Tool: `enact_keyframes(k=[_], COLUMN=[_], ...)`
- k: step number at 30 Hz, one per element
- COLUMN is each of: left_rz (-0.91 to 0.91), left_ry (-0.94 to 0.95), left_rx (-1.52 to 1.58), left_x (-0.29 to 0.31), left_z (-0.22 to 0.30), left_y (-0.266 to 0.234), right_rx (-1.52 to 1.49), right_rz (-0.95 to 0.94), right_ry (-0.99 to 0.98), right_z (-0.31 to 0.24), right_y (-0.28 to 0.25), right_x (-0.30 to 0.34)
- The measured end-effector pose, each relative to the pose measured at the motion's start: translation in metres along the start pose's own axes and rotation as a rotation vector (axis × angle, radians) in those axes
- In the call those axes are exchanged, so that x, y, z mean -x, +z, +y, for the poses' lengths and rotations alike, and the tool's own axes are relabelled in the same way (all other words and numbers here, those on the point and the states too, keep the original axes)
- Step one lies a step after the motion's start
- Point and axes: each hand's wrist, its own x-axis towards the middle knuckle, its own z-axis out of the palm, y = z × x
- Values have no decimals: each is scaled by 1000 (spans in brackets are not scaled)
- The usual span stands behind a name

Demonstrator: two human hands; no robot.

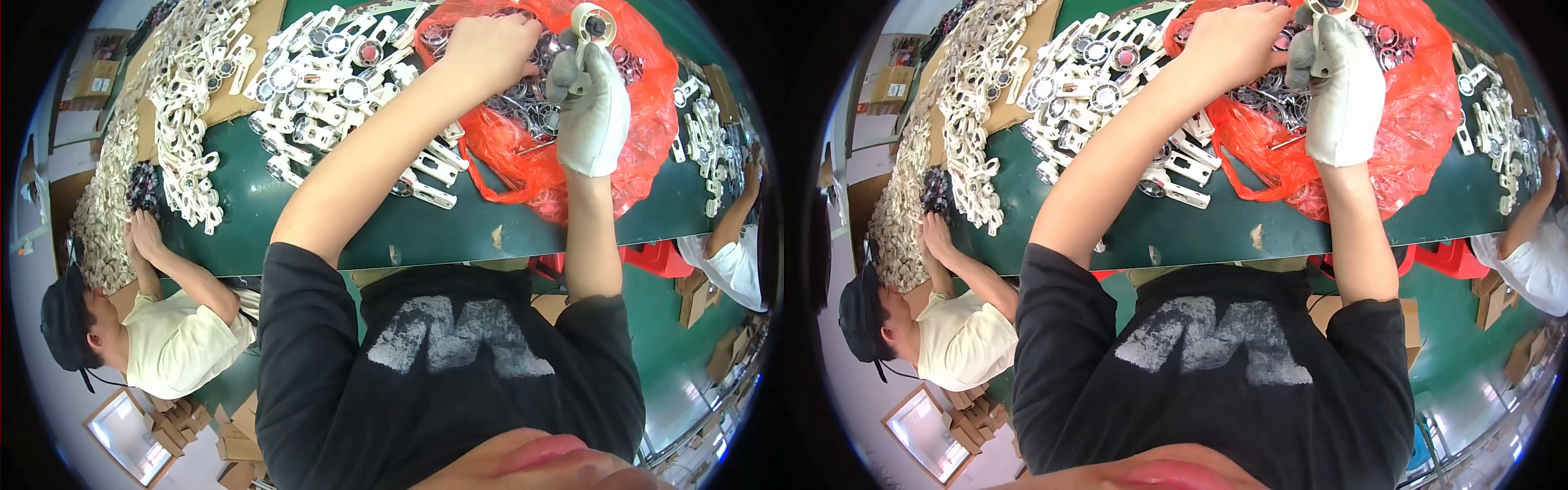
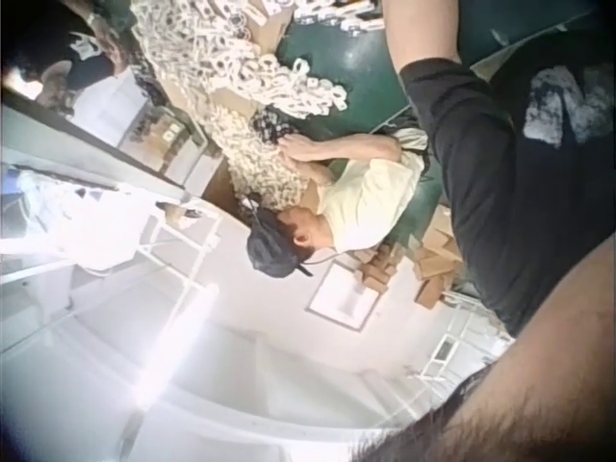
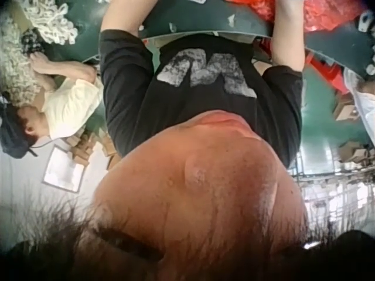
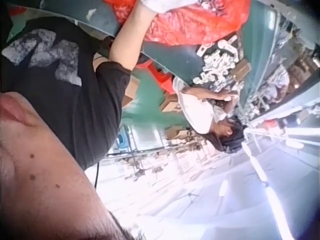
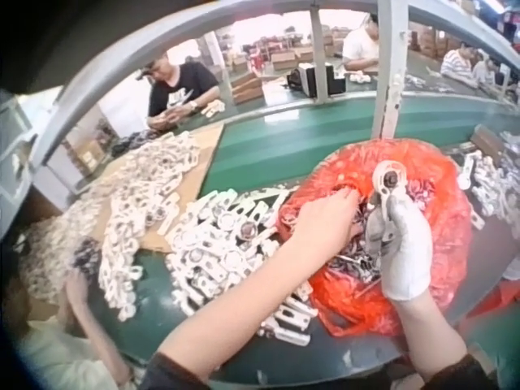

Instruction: The person assembles circular metal components into white plastic frames by hand at a factory workbench.

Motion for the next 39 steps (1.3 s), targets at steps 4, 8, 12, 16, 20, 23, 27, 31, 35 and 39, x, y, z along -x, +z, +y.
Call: enact_keyframes(k=[4, 8, 12, 16, 20, 23, 27, 31, 35, 39], left_rz=[15, 228, 460, 386, 314, 355, 378, 415, 367, 359], left_ry=[57, 202, 393, 176, 95, 63, 48, 50, 16, 26], left_rx=[120, 371, 104, 320, 311, 318, 358, 385, 419, 452], left_x=[2, 26, 63, 108, 140, 149, 152, 157, 159, 158], left_z=[-9, -19, -35, -32, -29, -32, -35, -36, -33, -33], left_y=[-2, -47, -83, -103, -97, -87, -81, -75, -72, -74], right_rx=[75, 261, 356, 742, 716, 763, 806, 797, 819, 802], right_rz=[73, 62, -41, -398, -729, -779, -763, -784, -797, -751], right_ry=[-22, -42, 138, 387, 528, 421, 380, 408, 406, 393], right_z=[1, -1, -10, -21, -12, 2, 13, 9, 10, 7], right_y=[-1, -8, 7, 28, 36, 30, 24, 26, 26, 30], right_x=[0, -3, 6, 21, 28, 29, 31, 32, 35, 39])
